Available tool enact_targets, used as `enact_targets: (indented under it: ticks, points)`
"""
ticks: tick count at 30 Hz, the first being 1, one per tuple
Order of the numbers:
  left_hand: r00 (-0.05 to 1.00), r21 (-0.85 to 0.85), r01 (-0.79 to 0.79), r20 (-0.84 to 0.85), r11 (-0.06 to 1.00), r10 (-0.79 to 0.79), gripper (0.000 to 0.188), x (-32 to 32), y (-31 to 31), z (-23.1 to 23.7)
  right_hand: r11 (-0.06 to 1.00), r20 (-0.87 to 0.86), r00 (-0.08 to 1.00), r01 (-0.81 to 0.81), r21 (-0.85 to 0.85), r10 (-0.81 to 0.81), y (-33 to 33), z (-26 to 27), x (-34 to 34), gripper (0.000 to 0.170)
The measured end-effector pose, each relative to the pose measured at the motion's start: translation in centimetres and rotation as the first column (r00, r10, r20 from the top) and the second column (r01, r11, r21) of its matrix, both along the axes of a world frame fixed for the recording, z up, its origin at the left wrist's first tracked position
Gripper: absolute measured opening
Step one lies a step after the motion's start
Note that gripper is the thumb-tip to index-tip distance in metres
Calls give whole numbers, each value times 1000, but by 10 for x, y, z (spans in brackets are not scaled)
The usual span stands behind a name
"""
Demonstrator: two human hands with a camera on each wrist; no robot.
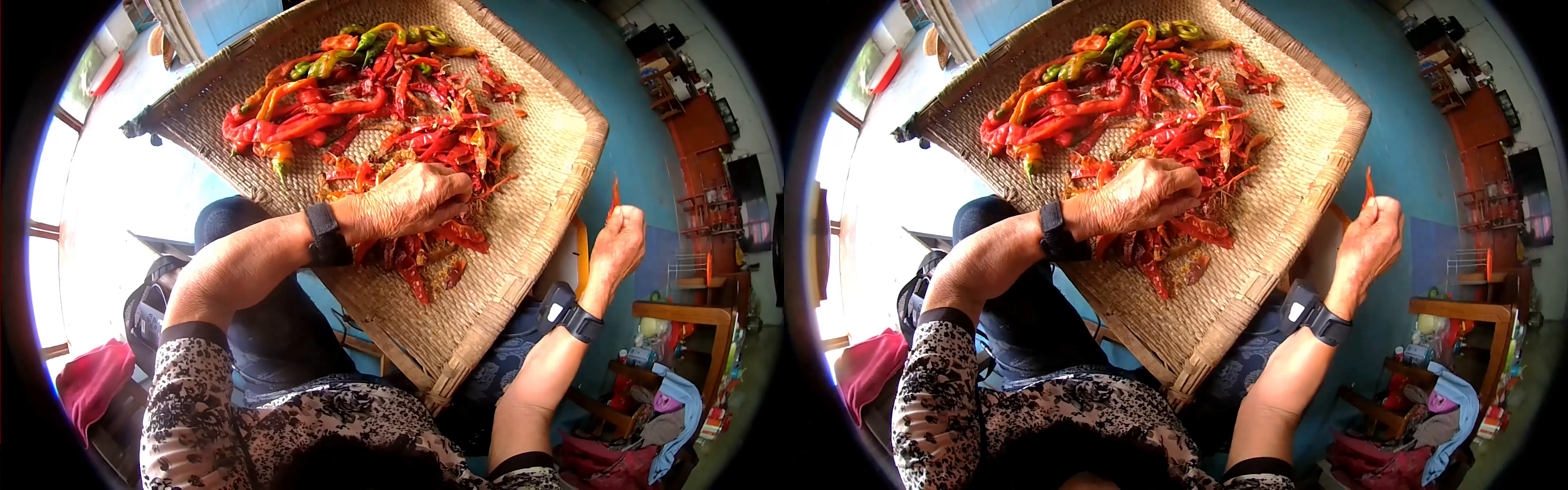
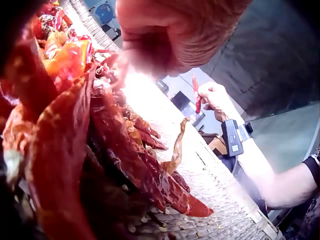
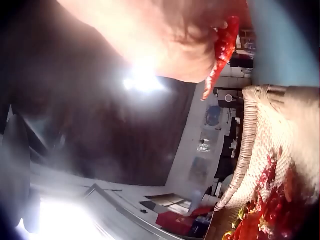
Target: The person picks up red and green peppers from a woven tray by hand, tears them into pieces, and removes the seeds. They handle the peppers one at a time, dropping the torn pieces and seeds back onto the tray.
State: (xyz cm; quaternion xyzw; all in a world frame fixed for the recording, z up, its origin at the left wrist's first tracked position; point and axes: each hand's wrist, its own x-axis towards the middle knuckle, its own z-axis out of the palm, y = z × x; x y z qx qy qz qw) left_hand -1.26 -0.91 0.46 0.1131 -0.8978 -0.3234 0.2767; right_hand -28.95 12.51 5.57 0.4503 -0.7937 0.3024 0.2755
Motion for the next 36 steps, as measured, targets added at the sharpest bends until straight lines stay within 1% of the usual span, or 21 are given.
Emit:
enact_targets:
  ticks: [1,3,4,5,6,7,8,11,13,21,23,24,26,27,29,30,31,32,33,34,36]
  points:
    - [1000,0,6,15,1000,-6,10,0,1,1,992,-41,994,106,65,-104,4,-2,-5,7]
    - [1000,-5,17,-7,1000,-17,11,-2,1,-2,999,82,995,-46,-29,48,1,-12,-8,11]
    - [999,-12,21,-27,1000,-21,11,-3,1,-3,982,240,953,-176,-68,187,-1,-16,-7,16]
    - [999,-12,23,-27,1000,-24,11,-4,1,-4,934,384,852,-338,-117,356,-5,-19,4,18]
    - [1000,-2,19,-9,1000,-19,11,-4,0,-4,878,415,784,-471,-88,462,-11,-18,19,19]
    - [1000,9,14,10,1000,-14,11,-4,0,-5,847,559,697,-532,-18,450,-12,-16,38,20]
    - [1000,8,16,15,1000,-16,11,-4,0,-5,766,572,646,-641,46,506,-16,-15,55,23]
    - [999,-12,32,-12,999,-32,11,-5,0,-5,538,574,542,-820,197,614,-23,-20,87,26]
    - [999,-11,17,-45,1000,-17,11,-4,1,-2,441,676,516,-845,302,526,-28,-17,93,24]
    - [998,-14,32,-61,999,-33,12,-2,3,1,495,589,596,-796,347,545,-31,-20,98,12]
    - [999,99,-39,-21,994,41,14,-1,7,6,570,546,680,-723,390,489,-30,-12,98,10]
    - [999,98,-37,-21,995,39,14,-1,7,6,617,520,726,-674,406,450,-29,-9,97,10]
    - [993,28,-81,92,996,79,17,-1,5,2,700,506,733,-645,307,454,-30,-10,89,11]
    - [993,26,-79,91,997,76,17,-1,4,-1,740,491,744,-621,258,454,-31,-10,85,12]
    - [996,-111,38,88,993,-28,19,-1,2,-10,767,438,764,-603,220,474,-30,-8,80,12]
    - [986,-97,122,121,988,-110,20,-1,1,-14,798,389,778,-583,153,494,-29,-6,79,11]
    - [986,-98,122,122,988,-109,20,0,1,-17,822,338,791,-564,82,509,-28,-4,77,11]
    - [967,-152,208,182,966,-179,21,1,2,-17,840,369,779,-543,-7,507,-27,-4,72,11]
    - [939,-199,294,245,935,-243,22,2,3,-18,856,319,802,-513,-67,505,-25,-1,65,11]
    - [910,-174,322,327,931,-253,23,3,3,-23,887,311,832,-449,-109,460,-23,0,57,11]
    - [909,-192,334,325,923,-262,23,4,4,-24,927,266,890,-339,-160,371,-18,3,41,11]
